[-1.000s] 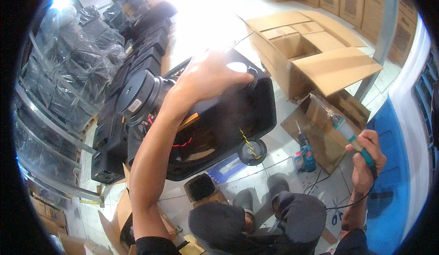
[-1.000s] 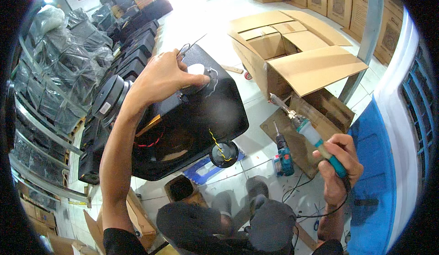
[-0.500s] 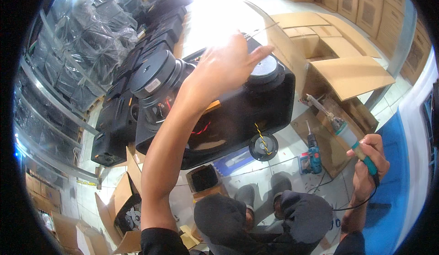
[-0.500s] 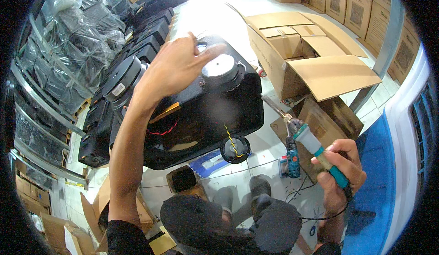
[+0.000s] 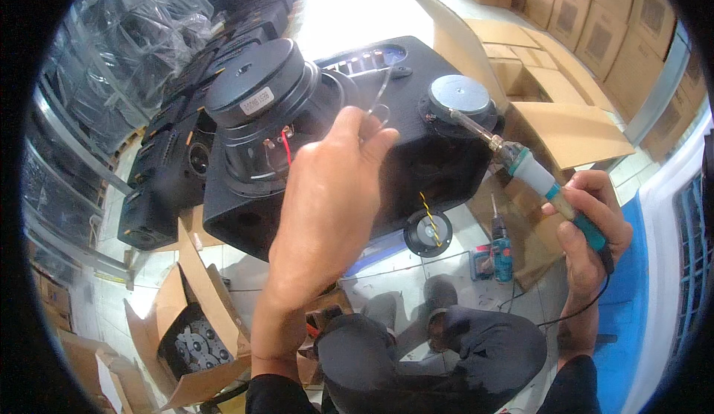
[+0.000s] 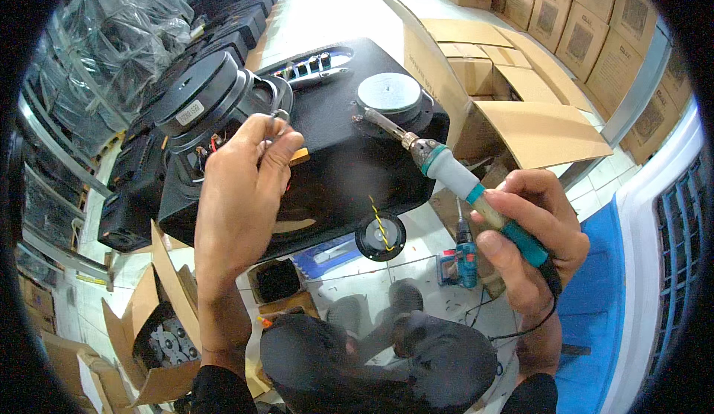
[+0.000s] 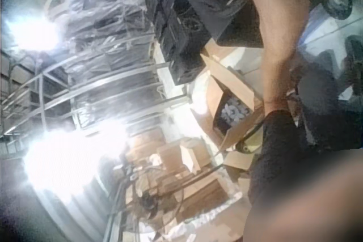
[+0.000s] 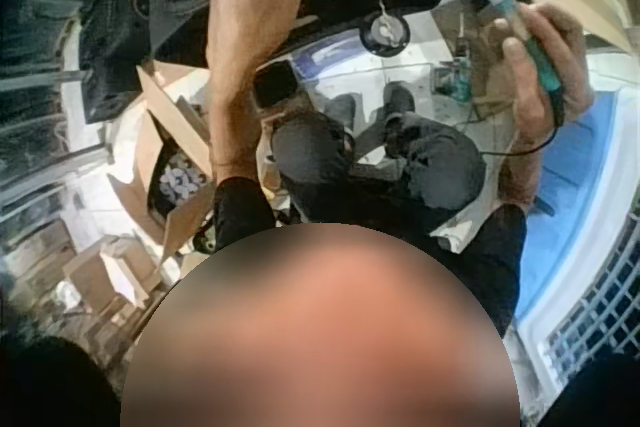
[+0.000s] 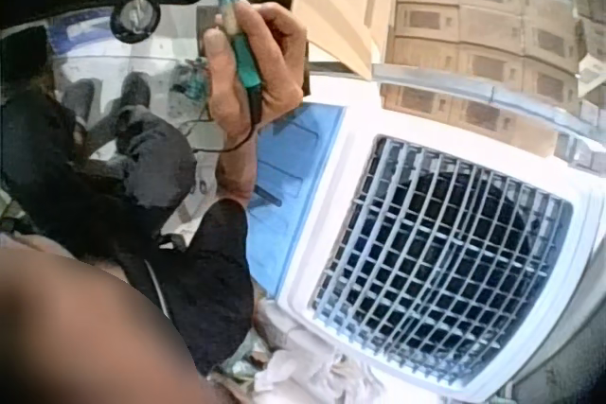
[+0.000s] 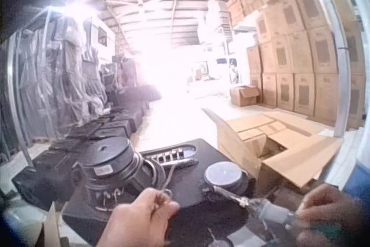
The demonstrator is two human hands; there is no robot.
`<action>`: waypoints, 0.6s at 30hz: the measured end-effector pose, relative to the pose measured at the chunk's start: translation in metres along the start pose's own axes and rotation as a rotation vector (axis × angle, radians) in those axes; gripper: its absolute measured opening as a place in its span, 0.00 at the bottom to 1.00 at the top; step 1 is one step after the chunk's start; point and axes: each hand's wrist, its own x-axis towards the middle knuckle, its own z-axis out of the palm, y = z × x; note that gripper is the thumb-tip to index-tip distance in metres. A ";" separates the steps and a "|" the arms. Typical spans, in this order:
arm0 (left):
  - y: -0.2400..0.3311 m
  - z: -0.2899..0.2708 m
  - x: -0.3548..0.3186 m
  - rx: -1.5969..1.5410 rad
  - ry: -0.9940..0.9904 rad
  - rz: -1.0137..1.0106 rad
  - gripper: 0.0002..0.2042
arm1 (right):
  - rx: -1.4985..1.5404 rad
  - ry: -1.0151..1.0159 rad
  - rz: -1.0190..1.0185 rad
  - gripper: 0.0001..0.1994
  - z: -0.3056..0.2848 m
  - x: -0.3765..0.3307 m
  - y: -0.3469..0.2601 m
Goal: The person sits on the floor and assembles a speaker by soldering wires to a small driver and attaching it to the speaker enclosure. They use a soldering iron and handle wires and speaker components throughout the process.
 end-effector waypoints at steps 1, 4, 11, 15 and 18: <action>-0.002 0.002 -0.004 -0.032 -0.017 -0.052 0.09 | -0.029 -0.015 0.003 0.16 0.001 0.003 -0.002; -0.008 0.009 -0.011 -0.080 -0.006 -0.050 0.08 | -0.083 -0.037 0.033 0.17 0.004 0.008 -0.007; -0.029 0.020 -0.015 -0.152 0.095 0.164 0.08 | -0.202 -0.069 0.017 0.17 0.008 0.017 -0.017; -0.034 0.024 -0.022 -0.170 0.132 0.144 0.09 | -0.213 -0.083 -0.008 0.16 0.009 0.020 -0.018; -0.035 0.029 -0.023 -0.196 0.134 0.163 0.11 | -0.243 -0.101 -0.022 0.15 0.011 0.020 -0.018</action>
